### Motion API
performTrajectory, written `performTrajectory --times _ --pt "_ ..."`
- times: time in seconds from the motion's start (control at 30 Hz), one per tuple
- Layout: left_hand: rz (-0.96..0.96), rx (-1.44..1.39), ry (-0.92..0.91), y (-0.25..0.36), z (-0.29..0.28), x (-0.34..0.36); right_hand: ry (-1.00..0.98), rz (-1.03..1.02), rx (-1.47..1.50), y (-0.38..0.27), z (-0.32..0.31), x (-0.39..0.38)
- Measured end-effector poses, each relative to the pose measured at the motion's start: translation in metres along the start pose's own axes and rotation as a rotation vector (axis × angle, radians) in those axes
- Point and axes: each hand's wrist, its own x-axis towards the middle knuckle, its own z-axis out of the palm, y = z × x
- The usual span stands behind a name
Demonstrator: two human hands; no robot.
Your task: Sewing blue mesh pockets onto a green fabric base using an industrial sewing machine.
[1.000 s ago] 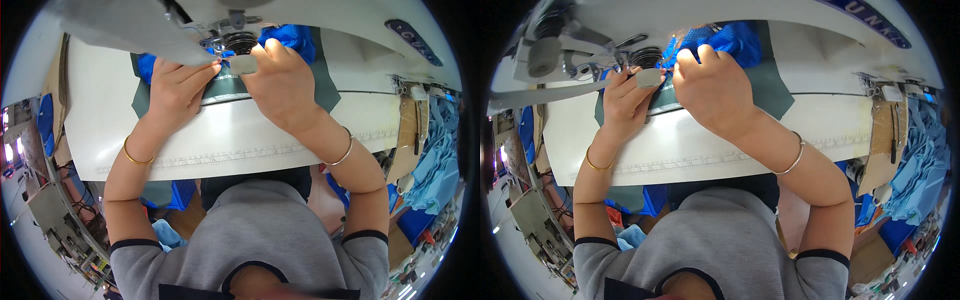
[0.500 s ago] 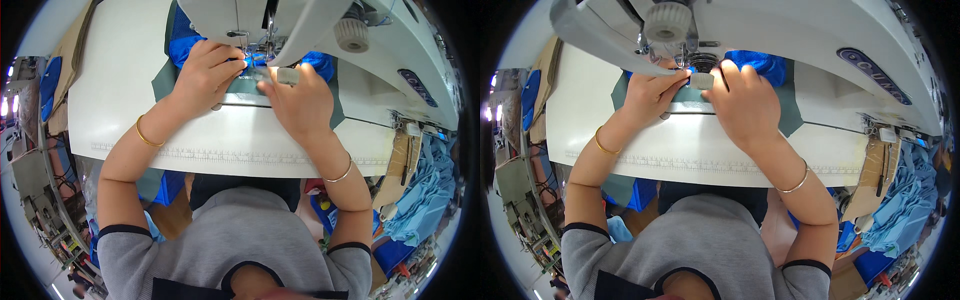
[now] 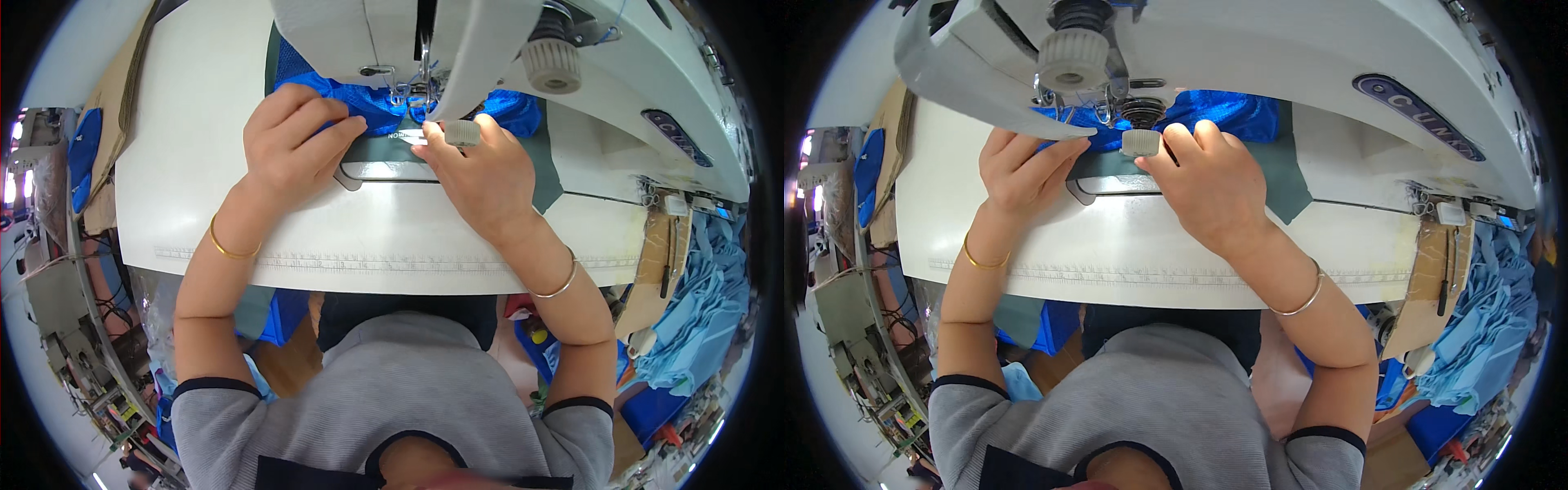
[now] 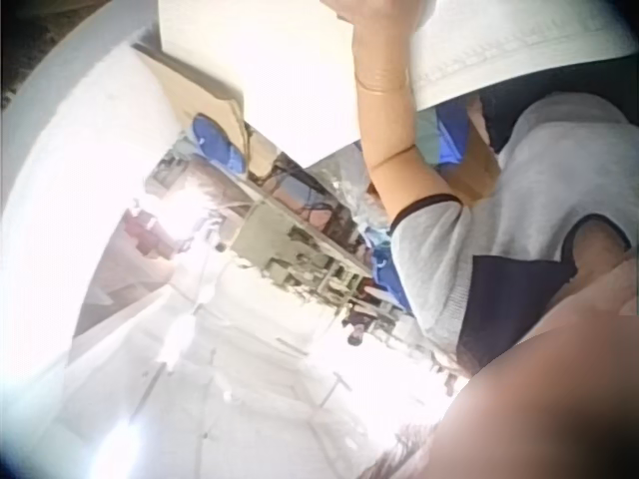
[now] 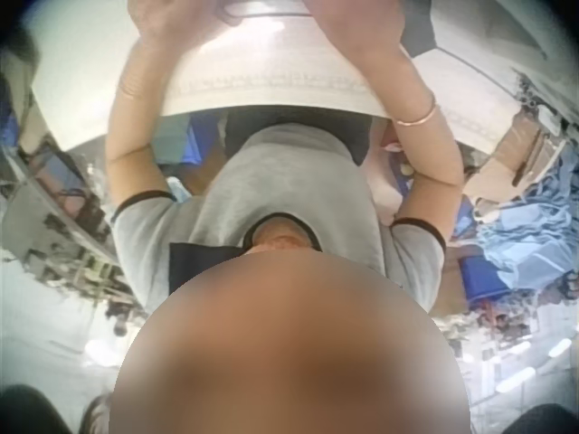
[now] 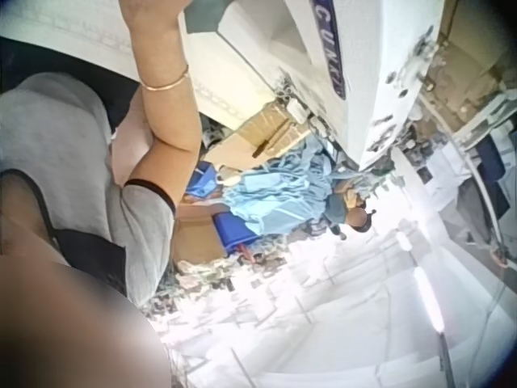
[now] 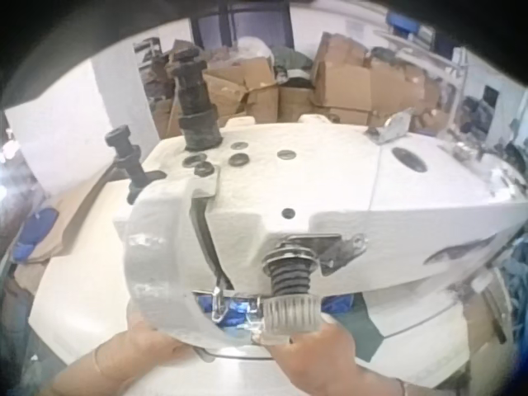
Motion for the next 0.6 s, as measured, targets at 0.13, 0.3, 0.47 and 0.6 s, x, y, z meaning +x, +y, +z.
performTrajectory --times 0.13,0.3,0.47,0.6 --pt "-0.072 0.014 -0.134 0.004 0.004 -0.004 -0.019 -0.025 0.006 -0.001 0.006 0.003" --pt "-0.061 -0.002 -0.163 0.007 0.015 -0.008 0.034 -0.002 -0.021 -0.004 0.007 0.005" --pt "0.02 0.076 -0.254 0.007 0.017 -0.008 0.064 -0.009 -0.019 -0.003 0.005 0.005" --pt "0.1 0.194 -0.184 0.009 0.013 -0.006 0.076 -0.022 -0.03 -0.002 0.006 0.005"
